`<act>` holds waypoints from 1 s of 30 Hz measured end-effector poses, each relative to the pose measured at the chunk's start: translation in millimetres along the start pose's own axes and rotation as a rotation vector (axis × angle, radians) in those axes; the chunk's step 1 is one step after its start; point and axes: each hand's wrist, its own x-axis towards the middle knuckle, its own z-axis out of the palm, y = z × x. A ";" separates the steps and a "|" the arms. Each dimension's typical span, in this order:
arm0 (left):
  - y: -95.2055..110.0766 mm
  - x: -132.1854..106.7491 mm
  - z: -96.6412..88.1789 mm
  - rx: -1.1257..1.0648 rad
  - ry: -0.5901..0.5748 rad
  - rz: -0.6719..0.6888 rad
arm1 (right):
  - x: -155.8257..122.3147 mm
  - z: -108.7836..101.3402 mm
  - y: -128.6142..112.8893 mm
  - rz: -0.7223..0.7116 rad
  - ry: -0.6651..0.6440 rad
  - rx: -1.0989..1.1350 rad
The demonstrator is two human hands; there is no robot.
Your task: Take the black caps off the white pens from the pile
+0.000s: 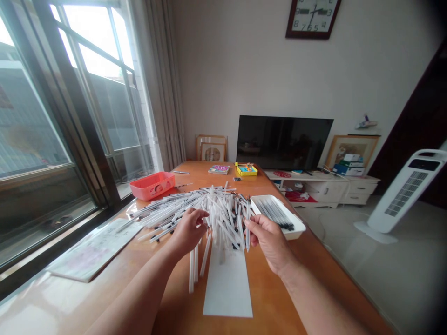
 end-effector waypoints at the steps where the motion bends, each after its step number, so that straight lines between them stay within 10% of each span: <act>1: 3.5 -0.5 0.2 -0.122 -0.004 -0.078 | 0.1 0.0 -0.7 0.002 0.003 0.007; 11: 34.8 -7.2 -1.2 -0.975 -0.209 -0.428 | -7.1 6.4 -10.6 -0.033 -0.013 0.226; 30: 45.9 -14.6 2.7 -0.973 -0.317 -0.501 | -14.3 16.0 -11.8 -0.097 -0.054 0.207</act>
